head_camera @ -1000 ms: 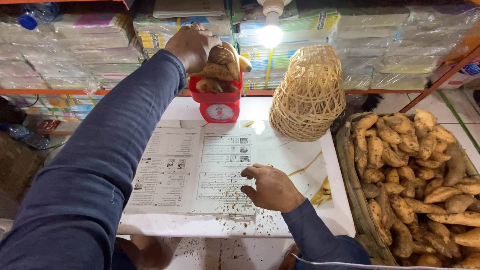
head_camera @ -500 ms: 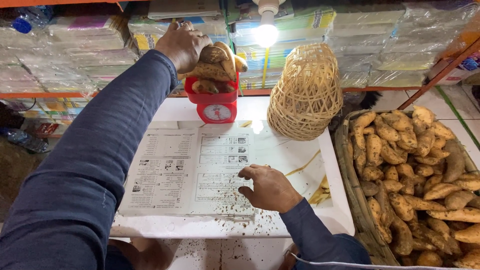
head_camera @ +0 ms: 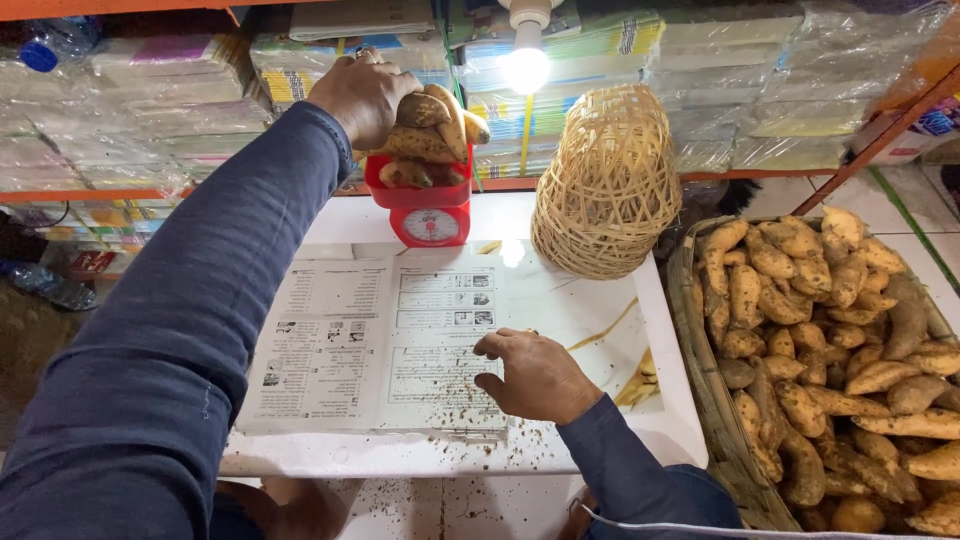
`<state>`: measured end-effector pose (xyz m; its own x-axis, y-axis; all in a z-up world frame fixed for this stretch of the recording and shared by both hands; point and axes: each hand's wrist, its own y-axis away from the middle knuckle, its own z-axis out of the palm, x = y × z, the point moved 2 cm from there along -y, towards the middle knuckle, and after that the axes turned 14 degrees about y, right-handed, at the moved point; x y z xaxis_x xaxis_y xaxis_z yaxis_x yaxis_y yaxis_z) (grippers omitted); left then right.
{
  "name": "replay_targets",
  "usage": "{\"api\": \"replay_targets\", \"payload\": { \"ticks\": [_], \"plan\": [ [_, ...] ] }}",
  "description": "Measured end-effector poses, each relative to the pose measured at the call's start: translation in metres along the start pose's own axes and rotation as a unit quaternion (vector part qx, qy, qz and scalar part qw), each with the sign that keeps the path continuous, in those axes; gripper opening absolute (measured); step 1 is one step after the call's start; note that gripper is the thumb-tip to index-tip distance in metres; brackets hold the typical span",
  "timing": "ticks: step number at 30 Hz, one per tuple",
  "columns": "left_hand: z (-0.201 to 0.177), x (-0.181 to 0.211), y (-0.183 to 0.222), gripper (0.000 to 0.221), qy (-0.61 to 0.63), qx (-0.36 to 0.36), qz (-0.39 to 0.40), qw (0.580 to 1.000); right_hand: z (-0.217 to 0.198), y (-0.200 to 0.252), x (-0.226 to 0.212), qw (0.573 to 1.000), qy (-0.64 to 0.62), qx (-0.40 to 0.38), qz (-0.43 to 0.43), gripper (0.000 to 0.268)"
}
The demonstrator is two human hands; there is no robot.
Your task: Sorting and cleaning sweet potatoes by hand before placing them into a container on a scale for weighing.
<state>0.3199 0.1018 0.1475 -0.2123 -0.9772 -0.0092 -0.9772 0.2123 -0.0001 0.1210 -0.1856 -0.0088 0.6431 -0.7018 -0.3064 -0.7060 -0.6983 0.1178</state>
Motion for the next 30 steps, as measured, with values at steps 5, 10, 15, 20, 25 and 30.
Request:
{"api": "replay_targets", "payload": {
  "ticks": [5,10,15,20,25,30],
  "plan": [
    [0.004,-0.005,-0.004,0.066,-0.001,0.019,0.018,1.0,0.004,0.0,0.002,1.0,-0.001,0.014,-0.01,0.039],
    [0.0,-0.003,-0.001,0.073,-0.003,0.021,0.015,1.0,0.003,0.0,0.002,1.0,0.0,0.005,-0.008,0.039],
    [-0.001,-0.003,0.002,0.068,-0.009,0.022,0.014,1.0,0.003,0.0,0.001,1.0,0.004,0.003,-0.018,0.038],
    [0.002,-0.005,0.0,0.061,0.001,0.024,0.008,1.0,0.003,-0.001,-0.002,1.0,0.009,-0.012,-0.014,0.039],
    [-0.001,-0.003,0.0,0.057,0.015,0.037,0.016,0.999,-0.001,-0.002,-0.006,0.999,0.016,-0.035,-0.004,0.041],
    [0.004,-0.008,-0.002,0.073,0.014,0.024,0.021,0.999,0.001,-0.003,-0.005,0.999,0.014,-0.025,-0.017,0.039]
  ]
}}
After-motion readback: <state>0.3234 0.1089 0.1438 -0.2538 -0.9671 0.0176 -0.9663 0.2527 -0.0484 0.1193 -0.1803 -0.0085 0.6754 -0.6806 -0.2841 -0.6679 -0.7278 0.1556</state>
